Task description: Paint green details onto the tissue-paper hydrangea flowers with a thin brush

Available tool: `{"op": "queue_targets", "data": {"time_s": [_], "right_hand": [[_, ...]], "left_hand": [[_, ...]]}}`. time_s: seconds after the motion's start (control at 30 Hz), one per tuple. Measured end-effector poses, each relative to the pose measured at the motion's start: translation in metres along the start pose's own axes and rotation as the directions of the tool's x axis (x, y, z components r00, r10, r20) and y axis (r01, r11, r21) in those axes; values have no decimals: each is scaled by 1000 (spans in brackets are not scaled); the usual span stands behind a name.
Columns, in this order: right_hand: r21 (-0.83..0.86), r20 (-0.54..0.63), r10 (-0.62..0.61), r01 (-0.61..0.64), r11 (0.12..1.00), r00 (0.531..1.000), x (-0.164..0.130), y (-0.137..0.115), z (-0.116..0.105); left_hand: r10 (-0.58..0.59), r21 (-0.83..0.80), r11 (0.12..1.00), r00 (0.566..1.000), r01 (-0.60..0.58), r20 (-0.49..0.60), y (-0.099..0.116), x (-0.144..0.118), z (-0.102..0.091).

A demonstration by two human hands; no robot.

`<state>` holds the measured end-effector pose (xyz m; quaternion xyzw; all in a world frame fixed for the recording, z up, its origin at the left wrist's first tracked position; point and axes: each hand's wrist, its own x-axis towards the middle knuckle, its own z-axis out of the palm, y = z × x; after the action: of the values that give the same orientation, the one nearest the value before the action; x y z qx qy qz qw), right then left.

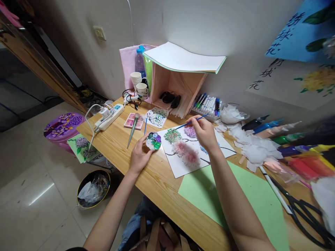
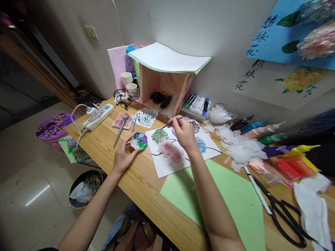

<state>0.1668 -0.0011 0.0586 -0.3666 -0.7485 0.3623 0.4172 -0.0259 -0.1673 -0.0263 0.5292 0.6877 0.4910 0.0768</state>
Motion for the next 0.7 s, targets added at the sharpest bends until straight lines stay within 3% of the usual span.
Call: {"op": "queue_targets", "data": {"time_s": [0.2, 0.7], "right_hand": [[-171, 130, 86, -63, 983, 988, 5, 13, -22], [-280, 208, 93, -31, 960, 974, 5, 13, -18]], "left_hand": [[13, 72, 997, 1000, -14, 20, -1, 2, 1], [33, 115, 993, 999, -36, 22, 0, 3, 1]]}}
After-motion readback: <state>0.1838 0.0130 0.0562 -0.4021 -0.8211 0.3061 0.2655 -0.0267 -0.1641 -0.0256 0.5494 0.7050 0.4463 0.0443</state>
